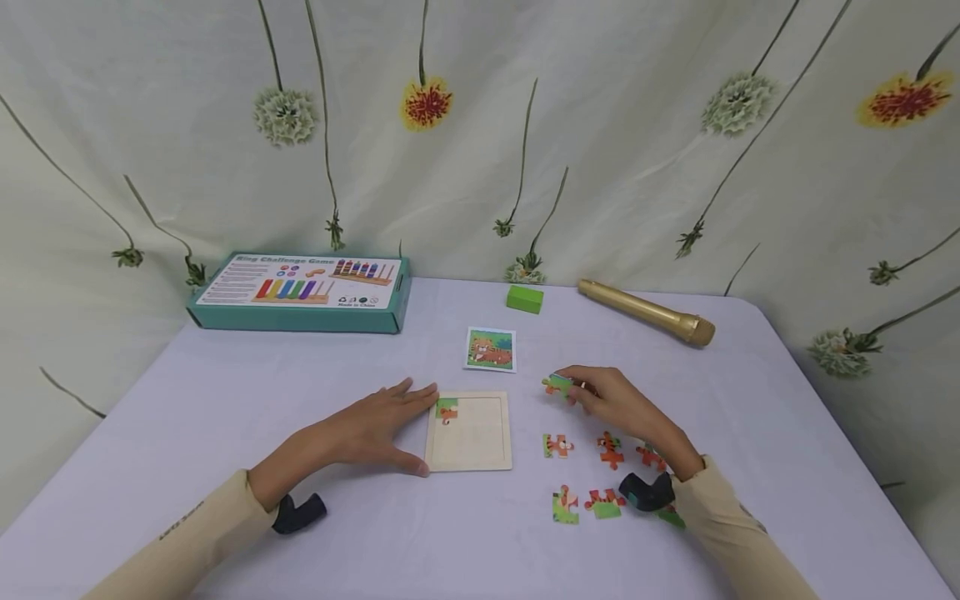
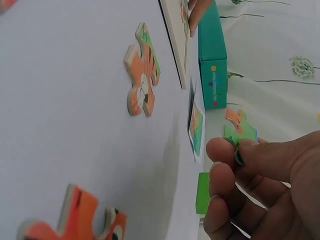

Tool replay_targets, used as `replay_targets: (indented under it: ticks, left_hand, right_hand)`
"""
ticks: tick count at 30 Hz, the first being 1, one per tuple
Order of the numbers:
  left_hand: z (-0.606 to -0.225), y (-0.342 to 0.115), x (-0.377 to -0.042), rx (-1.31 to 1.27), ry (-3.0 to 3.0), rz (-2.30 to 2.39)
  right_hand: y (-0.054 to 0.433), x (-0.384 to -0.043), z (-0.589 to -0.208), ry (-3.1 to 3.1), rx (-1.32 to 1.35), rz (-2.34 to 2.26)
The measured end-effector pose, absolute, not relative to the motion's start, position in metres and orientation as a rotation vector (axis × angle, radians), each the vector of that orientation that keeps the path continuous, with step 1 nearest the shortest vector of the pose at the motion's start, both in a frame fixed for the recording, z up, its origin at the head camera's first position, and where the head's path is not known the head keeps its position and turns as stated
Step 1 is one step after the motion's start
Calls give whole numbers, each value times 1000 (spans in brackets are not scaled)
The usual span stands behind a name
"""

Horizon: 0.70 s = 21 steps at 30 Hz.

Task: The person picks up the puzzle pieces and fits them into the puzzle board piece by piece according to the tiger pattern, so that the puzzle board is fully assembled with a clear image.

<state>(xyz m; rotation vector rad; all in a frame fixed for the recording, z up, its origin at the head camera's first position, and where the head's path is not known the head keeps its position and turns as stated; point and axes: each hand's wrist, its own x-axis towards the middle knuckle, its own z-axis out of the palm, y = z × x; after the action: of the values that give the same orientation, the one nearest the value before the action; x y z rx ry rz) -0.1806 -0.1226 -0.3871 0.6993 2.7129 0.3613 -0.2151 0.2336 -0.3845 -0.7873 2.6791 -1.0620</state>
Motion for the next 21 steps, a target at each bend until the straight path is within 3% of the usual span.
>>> replay_targets:
  ticks: [21]
  left_hand:
    - [-387, -124, -180, 705, 2711, 374]
  right_hand:
    - [169, -230, -394, 2456, -973, -1132]
